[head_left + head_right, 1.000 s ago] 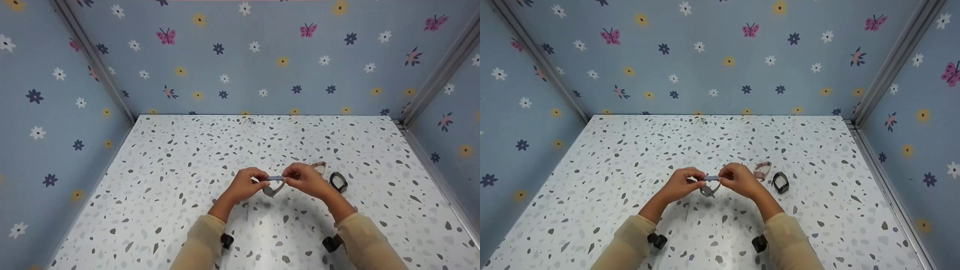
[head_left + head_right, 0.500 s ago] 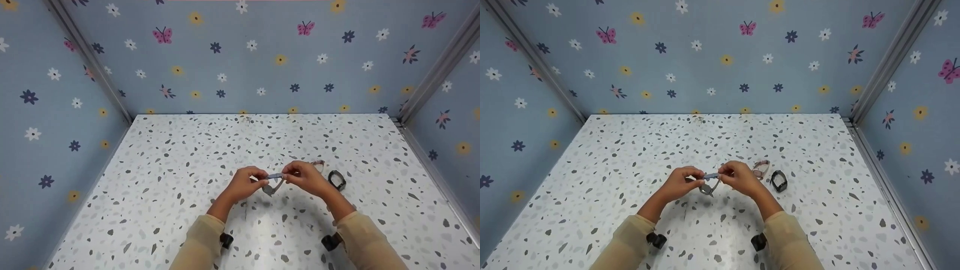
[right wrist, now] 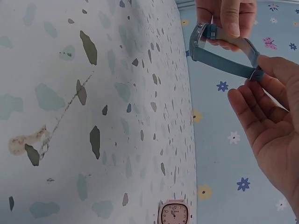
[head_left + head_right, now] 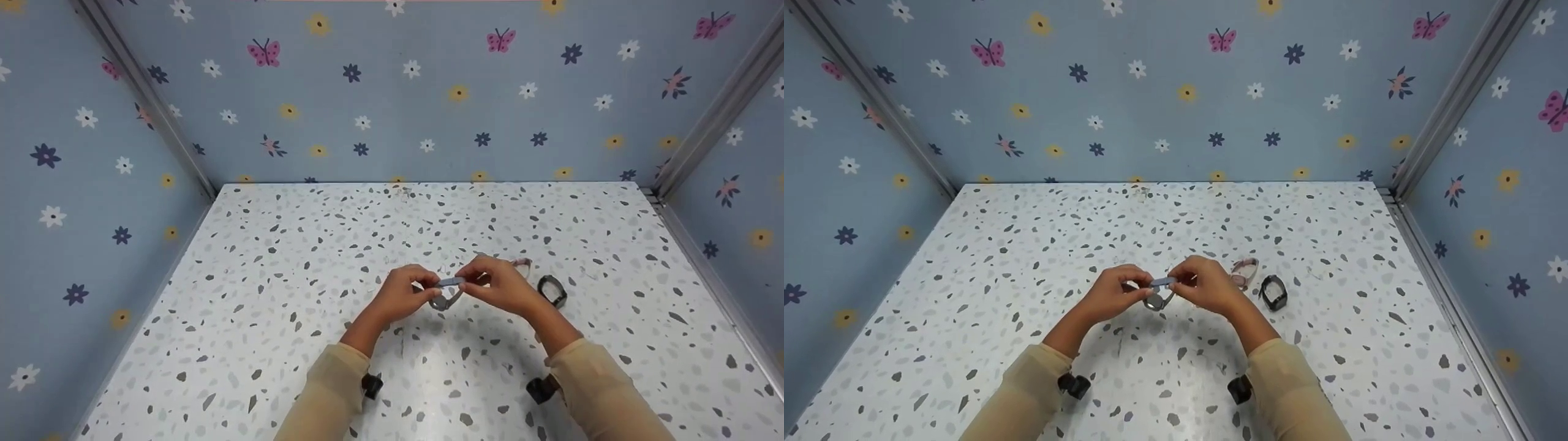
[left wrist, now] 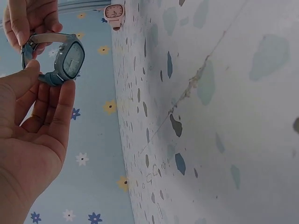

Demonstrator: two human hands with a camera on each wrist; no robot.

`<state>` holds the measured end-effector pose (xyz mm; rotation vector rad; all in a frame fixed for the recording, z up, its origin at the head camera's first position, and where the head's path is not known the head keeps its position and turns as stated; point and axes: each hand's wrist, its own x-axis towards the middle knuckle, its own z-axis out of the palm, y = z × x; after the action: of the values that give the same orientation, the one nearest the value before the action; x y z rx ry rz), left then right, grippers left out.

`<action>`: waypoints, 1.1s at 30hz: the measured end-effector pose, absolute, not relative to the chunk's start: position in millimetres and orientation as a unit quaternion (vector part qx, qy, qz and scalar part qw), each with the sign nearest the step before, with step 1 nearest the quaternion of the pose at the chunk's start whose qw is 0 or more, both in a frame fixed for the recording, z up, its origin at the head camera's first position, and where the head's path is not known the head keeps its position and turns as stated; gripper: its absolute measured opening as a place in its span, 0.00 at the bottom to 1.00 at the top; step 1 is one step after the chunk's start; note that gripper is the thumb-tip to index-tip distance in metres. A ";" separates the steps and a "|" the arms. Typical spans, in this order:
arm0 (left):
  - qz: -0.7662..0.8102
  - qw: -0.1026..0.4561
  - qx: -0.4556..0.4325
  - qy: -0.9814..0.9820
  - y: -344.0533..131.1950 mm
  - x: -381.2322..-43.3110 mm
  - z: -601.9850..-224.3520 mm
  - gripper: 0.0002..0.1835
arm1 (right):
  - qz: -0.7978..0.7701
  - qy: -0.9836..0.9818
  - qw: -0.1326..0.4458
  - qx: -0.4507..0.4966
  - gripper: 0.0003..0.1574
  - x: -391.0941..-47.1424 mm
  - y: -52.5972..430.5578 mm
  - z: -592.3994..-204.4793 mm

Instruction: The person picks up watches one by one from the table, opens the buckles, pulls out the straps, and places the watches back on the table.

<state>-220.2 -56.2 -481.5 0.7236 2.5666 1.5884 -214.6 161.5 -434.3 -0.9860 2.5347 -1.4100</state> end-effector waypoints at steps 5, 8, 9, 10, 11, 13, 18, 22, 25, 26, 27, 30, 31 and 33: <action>0.505 0.020 0.230 0.831 -56.5 -221.5 -483.5 0.04 | -0.446 0.840 0.039 -0.306 0.09 -212.3 158.7 -427.7; 0.505 0.025 0.225 0.833 -57.2 -221.7 -484.8 0.04 | -0.450 0.841 0.041 -0.298 0.08 -216.1 159.5 -432.9; 0.505 0.026 0.224 0.833 -57.5 -221.8 -485.3 0.04 | -0.452 0.841 0.041 -0.295 0.08 -218.9 160.4 -437.2; 0.505 0.026 0.223 0.833 -57.8 -222.0 -485.7 0.04 | -0.454 0.841 0.040 -0.291 0.08 -221.8 161.3 -441.5; 0.505 0.025 0.223 0.833 -58.0 -222.2 -486.0 0.04 | -0.456 0.841 0.040 -0.287 0.07 -224.7 162.2 -445.5; 0.505 0.024 0.224 0.833 -58.6 -222.8 -486.1 0.04 | -0.461 0.841 0.040 -0.281 0.07 -230.7 164.0 -452.9; 0.514 0.017 0.223 0.828 -59.4 -226.9 -485.5 0.05 | -0.472 0.838 0.049 -0.269 0.07 -239.4 165.1 -458.7; 0.519 0.013 0.215 0.827 -57.8 -232.9 -485.2 0.05 | -0.468 0.842 0.043 -0.265 0.08 -243.7 164.9 -457.6; 0.518 0.014 0.209 0.829 -57.7 -235.9 -485.1 0.05 | -0.460 0.846 0.035 -0.269 0.08 -246.0 163.9 -456.6; 0.518 0.017 0.208 0.829 -57.8 -236.1 -484.6 0.05 | -0.457 0.846 0.032 -0.272 0.09 -246.6 163.5 -456.8; 0.518 0.020 0.206 0.830 -57.9 -236.1 -483.8 0.05 | -0.457 0.845 0.031 -0.275 0.09 -244.5 162.0 -453.2; 0.521 0.026 0.200 0.830 -57.6 -236.2 -481.9 0.05 | -0.461 0.842 0.026 -0.279 0.10 -243.2 160.2 -450.2; 0.521 0.027 0.198 0.830 -57.0 -236.2 -481.0 0.05 | -0.466 0.840 0.025 -0.278 0.10 -240.9 159.1 -446.6; 0.523 0.027 0.197 0.829 -55.6 -236.6 -480.0 0.06 | -0.472 0.837 0.025 -0.275 0.09 -235.3 156.9 -437.6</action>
<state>-236.6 -55.6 -480.0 0.6078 2.5599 1.6157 -235.3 156.9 -437.6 -0.8511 2.5903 -1.4594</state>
